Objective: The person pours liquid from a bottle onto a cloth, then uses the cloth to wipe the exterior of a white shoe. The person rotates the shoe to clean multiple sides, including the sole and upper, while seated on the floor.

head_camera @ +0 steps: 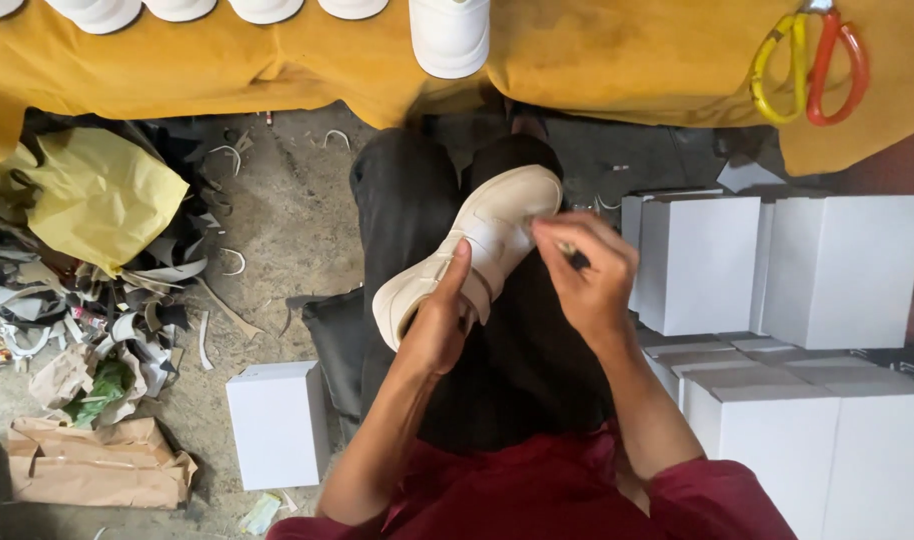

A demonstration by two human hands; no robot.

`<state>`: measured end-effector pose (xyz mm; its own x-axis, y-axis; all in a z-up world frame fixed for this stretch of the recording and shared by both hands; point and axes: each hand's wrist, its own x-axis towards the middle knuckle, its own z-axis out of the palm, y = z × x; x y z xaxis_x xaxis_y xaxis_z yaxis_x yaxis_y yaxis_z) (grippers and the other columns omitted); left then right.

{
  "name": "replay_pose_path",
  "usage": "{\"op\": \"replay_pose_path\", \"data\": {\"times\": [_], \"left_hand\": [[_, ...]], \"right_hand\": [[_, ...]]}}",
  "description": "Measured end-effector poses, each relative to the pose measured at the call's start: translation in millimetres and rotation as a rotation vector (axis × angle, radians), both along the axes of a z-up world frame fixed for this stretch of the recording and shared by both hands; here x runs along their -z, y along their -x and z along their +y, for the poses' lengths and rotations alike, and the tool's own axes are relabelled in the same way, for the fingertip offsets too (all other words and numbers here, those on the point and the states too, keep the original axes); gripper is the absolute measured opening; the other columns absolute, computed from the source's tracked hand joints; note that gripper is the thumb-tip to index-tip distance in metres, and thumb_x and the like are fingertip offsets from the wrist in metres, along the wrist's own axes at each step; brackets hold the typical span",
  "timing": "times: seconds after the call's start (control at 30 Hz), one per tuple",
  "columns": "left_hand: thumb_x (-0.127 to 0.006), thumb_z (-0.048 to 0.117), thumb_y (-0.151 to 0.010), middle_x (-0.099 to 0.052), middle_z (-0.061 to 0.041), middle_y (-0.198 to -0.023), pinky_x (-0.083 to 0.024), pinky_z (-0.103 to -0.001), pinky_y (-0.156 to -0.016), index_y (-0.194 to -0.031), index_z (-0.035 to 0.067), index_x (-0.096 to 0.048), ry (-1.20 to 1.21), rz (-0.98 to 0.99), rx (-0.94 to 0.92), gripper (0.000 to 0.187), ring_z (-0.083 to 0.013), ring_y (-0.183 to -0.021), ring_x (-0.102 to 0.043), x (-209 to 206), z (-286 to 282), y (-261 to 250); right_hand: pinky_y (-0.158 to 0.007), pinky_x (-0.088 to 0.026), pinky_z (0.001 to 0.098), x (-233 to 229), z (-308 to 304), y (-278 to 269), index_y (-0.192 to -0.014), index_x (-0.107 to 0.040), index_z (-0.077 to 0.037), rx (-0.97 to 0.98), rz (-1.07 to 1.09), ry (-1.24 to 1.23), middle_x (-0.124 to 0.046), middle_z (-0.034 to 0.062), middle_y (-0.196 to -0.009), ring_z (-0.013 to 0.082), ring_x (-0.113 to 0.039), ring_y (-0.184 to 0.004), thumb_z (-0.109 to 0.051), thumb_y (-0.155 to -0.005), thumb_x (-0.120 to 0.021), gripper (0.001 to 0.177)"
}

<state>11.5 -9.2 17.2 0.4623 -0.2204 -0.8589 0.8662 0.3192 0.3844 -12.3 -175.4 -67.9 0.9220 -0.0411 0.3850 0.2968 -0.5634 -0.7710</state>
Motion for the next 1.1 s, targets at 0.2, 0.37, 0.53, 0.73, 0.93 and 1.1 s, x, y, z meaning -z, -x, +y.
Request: {"op": "replay_pose_path", "data": {"times": [0.2, 0.37, 0.53, 0.73, 0.93, 1.1], "left_hand": [[-0.058, 0.074, -0.082, -0.026, -0.043, -0.152, -0.019, -0.055, -0.122, -0.148, -0.024, -0.025, 0.009, -0.055, 0.029, 0.123, -0.0462, -0.150, -0.025, 19, -4, 4], [-0.055, 0.076, -0.082, -0.031, -0.043, -0.146, -0.022, -0.054, -0.122, -0.142, -0.025, -0.033, 0.002, -0.052, 0.040, 0.120, -0.0455, -0.149, -0.028, 46, 0, 22], [-0.058, 0.079, -0.080, -0.022, -0.040, -0.156, -0.020, -0.050, -0.122, -0.151, -0.023, -0.016, 0.033, -0.016, 0.030, 0.131, -0.0417, -0.153, -0.021, 70, 2, 34], [-0.059, 0.078, -0.083, -0.030, -0.043, -0.146, -0.021, -0.053, -0.121, -0.146, -0.027, -0.022, 0.046, -0.080, -0.042, 0.128, -0.0456, -0.148, -0.028, 120, 4, 41], [-0.058, 0.079, -0.081, -0.022, -0.043, -0.154, -0.014, -0.052, -0.123, -0.149, -0.026, -0.014, 0.068, -0.031, -0.002, 0.132, -0.0463, -0.152, -0.018, 40, -1, 28], [-0.059, 0.077, -0.076, -0.023, -0.045, -0.155, -0.016, -0.051, -0.122, -0.151, -0.022, -0.016, 0.099, -0.082, -0.067, 0.132, -0.0467, -0.152, -0.020, 5, -7, 4]], "right_hand": [[-0.077, -0.058, 0.0431, 13, 18, -2, -0.096, -0.077, -0.003, -0.073, -0.066, 0.047, -0.074, 0.0108, -0.090, 0.0336, -0.073, -0.085, 0.010, -0.089, -0.074, 0.015], [-0.071, -0.058, 0.0414, -11, 10, 4, -0.091, -0.077, -0.002, -0.095, 0.027, 0.048, -0.072, 0.0110, -0.083, 0.0322, -0.071, -0.077, 0.013, -0.086, -0.075, 0.016], [-0.074, -0.057, 0.0361, -3, 9, -6, -0.096, -0.079, -0.007, -0.030, 0.003, 0.010, -0.073, 0.0061, -0.087, 0.0244, -0.071, -0.078, 0.007, -0.091, -0.078, 0.015], [-0.071, -0.058, 0.0407, 4, 8, 15, -0.091, -0.077, -0.004, -0.052, 0.014, 0.025, -0.071, 0.0113, -0.084, 0.0321, -0.071, -0.078, 0.010, -0.086, -0.075, 0.015], [-0.074, -0.059, 0.0376, -2, 21, 10, -0.097, -0.078, -0.006, -0.016, -0.087, 0.053, -0.072, 0.0075, -0.088, 0.0279, -0.071, -0.079, 0.007, -0.092, -0.075, 0.014], [-0.068, -0.057, 0.0429, -6, 14, 24, -0.094, -0.076, -0.004, -0.094, 0.008, 0.034, -0.068, 0.0116, -0.082, 0.0331, -0.070, -0.076, 0.008, -0.090, -0.073, 0.013]]}}
